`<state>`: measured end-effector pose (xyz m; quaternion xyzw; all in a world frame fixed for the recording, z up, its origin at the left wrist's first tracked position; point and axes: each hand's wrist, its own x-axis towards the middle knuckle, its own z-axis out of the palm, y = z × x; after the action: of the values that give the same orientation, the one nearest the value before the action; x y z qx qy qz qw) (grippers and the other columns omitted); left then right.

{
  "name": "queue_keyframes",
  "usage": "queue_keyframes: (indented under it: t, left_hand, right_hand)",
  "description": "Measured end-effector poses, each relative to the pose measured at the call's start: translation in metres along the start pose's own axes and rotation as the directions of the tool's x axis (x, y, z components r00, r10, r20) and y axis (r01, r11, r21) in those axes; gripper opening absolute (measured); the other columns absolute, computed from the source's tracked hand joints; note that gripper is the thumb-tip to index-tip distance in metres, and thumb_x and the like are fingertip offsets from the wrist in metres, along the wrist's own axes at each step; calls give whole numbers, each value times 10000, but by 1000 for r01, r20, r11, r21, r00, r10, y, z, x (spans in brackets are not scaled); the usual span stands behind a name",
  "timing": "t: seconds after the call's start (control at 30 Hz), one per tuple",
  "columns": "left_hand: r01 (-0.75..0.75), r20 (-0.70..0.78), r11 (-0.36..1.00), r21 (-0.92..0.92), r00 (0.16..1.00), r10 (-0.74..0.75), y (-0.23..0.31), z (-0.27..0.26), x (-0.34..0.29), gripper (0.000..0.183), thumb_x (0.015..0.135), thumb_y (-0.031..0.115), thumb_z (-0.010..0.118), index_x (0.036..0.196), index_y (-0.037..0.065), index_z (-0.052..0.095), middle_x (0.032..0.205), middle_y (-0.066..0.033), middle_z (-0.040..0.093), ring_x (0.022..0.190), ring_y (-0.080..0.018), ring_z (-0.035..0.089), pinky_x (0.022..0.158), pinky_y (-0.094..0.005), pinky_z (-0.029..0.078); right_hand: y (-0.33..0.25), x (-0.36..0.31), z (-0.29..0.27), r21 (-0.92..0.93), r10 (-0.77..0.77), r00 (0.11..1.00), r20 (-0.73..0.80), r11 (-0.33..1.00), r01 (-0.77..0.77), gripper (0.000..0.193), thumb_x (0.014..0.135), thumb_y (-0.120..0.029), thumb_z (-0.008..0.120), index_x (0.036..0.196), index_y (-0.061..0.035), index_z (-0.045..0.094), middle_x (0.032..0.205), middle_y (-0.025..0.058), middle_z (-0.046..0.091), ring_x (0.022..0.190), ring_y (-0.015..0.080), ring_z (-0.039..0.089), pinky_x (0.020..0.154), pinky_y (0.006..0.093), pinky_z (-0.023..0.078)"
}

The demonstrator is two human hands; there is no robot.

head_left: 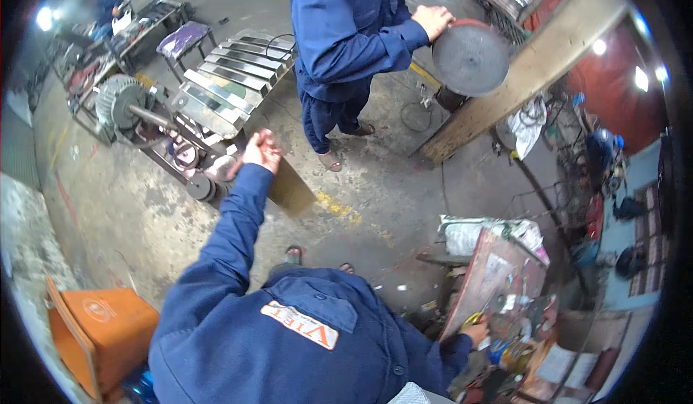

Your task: The person cuts sandpaper strips with scissors, rubs sandpaper sheets using a small grinding disc, and wraps a sandpaper strip around a ring before cutting it with scissors.

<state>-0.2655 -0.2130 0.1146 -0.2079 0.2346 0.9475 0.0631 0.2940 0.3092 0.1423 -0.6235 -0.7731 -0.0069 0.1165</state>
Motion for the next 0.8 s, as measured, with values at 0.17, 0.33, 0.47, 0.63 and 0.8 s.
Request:
queue_keyframes:
  t: [0.17, 0.33, 0.47, 0.63, 0.8]
  left_hand:
    - [24, 68, 986, 166, 997, -36, -16, 2, -20, 208, 915, 384, 555, 942, 180, 590, 903, 50, 640, 623, -88, 472, 575, -270, 364]
    - [339, -204, 938, 70, 926, -319, -130, -66, -99, 146, 923, 346, 495, 928, 209, 547, 726, 31, 567, 512, -125, 443, 453, -313, 350]
    - [772, -101, 597, 217, 626, -773, -169, -65, -167, 234, 966, 243, 480, 866, 65, 594, 628, -20, 589, 488, -144, 472, 516, -319, 437]
    - [782, -72, 421, 460, 506, -860, -151, -42, -151, 156, 941, 233, 543, 934, 90, 605, 752, -59, 665, 574, -131, 553, 542, -290, 458]
    - [682, -35, 333, 651, 465, -884, -143, -27, -166, 148, 879, 216, 649, 891, 69, 634, 653, -44, 632, 555, -126, 597, 481, -246, 439]
  right_hand:
    - [-113, -48, -12, 165, -372, 846, -381, 874, 458, 252, 746, -164, 667, 936, -19, 589, 970, 178, 570, 1004, 372, 518, 863, 474, 414]
    - [-268, -137, -44, 664, -760, 616, -207, 353, 659, 270, 757, -161, 687, 970, -18, 607, 1024, 165, 596, 997, 352, 558, 893, 427, 442]
    - [-310, -175, -46, 754, -962, 244, -123, 69, 653, 355, 787, -142, 671, 1123, -43, 606, 1135, 145, 591, 1063, 334, 567, 927, 400, 451]
    - [-318, -176, -41, 753, -977, 200, -80, 72, 654, 344, 815, -137, 638, 1144, -45, 600, 1162, 130, 583, 1074, 326, 559, 930, 395, 448]
    - [-318, -176, -12, 744, -980, 178, -87, 55, 666, 266, 793, -107, 658, 1056, -65, 652, 1027, 110, 637, 943, 298, 619, 837, 362, 497]
